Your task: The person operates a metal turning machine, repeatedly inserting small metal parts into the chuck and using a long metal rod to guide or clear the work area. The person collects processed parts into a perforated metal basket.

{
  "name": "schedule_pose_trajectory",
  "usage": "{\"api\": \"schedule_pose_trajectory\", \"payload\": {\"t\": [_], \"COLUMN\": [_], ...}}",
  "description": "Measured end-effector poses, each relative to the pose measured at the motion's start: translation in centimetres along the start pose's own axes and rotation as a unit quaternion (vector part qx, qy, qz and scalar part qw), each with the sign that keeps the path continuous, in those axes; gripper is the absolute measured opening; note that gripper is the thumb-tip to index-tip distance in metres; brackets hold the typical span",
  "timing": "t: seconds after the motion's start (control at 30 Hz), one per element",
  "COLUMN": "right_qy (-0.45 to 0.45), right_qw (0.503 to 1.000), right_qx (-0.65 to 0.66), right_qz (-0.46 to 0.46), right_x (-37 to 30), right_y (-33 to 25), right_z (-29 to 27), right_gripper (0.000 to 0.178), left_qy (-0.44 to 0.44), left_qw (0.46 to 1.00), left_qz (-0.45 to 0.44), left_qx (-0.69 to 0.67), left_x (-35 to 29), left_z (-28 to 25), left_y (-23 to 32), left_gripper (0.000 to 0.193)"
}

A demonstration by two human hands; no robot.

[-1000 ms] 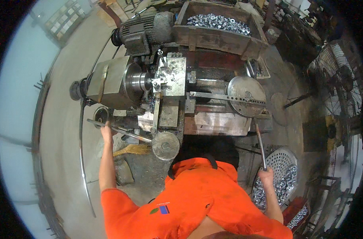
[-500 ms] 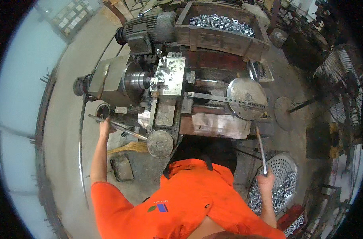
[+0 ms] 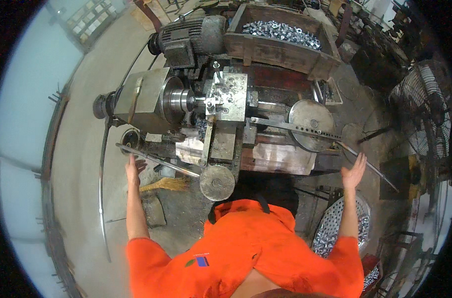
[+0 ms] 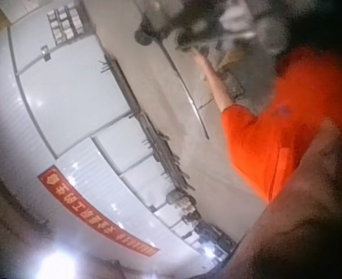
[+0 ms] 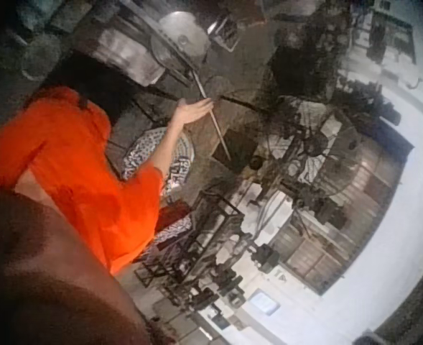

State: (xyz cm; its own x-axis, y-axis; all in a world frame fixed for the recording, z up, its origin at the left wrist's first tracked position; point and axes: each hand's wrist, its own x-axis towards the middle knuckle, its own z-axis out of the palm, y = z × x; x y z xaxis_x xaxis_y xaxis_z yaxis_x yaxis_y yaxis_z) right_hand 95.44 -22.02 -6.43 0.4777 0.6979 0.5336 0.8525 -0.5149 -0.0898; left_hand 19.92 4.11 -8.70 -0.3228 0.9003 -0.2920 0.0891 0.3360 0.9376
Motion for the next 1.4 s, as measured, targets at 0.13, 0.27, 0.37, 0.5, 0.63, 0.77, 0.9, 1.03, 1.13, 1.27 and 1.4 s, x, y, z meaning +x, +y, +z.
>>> {"api": "schedule_pose_trajectory", "payload": {"t": [0.13,0.27,0.37,0.5,0.63,0.77,0.9,1.03,1.13,1.27,1.4], "right_qy": [-0.096,-0.231,-0.285,-0.275,-0.247,-0.21,-0.173,-0.171,-0.157,-0.126,-0.305], "right_qw": [0.988,0.961,0.942,0.941,0.953,0.96,0.951,0.895,0.826,0.837,0.848], "right_qx": [0.121,0.111,0.15,0.176,0.174,0.182,0.25,0.361,0.449,0.366,0.254], "right_qz": [0.03,0.102,0.095,0.087,0.039,0.024,-0.056,-0.196,-0.302,-0.386,-0.352], "right_x": [-6.7,-9.7,-9.4,-9.6,-6.0,-0.7,5.9,11.4,13.2,13.3,12.7], "right_y": [-1.5,-2.9,-4.1,-5.9,-6.2,-7.4,-13.1,-25.9,-35.5,-45.6,-50.4], "right_z": [0.4,-0.4,-2.0,-1.8,-2.8,-4.5,-5.5,-7.9,-7.7,-5.0,-4.5], "right_gripper": [0.075,0.057,0.044,0.033,0.034,0.034,0.036,0.034,0.032,0.033,0.026], "left_qy": [-0.077,-0.132,0.032,0.116,-0.087,-0.127,-0.118,-0.141,0.019,0.219,0.227], "left_qw": [0.842,0.719,0.789,0.797,0.736,0.717,0.772,0.812,0.836,0.798,0.769], "left_qz": [0.096,0.136,0.117,0.186,0.151,0.137,0.095,0.116,0.194,0.315,0.047], "left_qx": [0.525,0.668,0.602,0.563,0.654,0.672,0.617,0.555,0.513,0.464,0.595], "left_x": [3.7,1.7,-0.1,4.9,1.3,1.1,0.8,-0.3,-3.6,-7.1,-8.2], "left_z": [-0.9,4.0,7.0,6.2,4.8,4.8,4.0,-0.8,-4.5,-11.1,-16.8], "left_y": [-6.8,-6.4,-10.2,-21.0,-12.7,-9.1,-10.2,-4.5,3.8,8.7,2.7], "left_gripper": [0.061,0.052,0.041,0.038,0.046,0.046,0.045,0.046,0.036,0.031,0.039]}}
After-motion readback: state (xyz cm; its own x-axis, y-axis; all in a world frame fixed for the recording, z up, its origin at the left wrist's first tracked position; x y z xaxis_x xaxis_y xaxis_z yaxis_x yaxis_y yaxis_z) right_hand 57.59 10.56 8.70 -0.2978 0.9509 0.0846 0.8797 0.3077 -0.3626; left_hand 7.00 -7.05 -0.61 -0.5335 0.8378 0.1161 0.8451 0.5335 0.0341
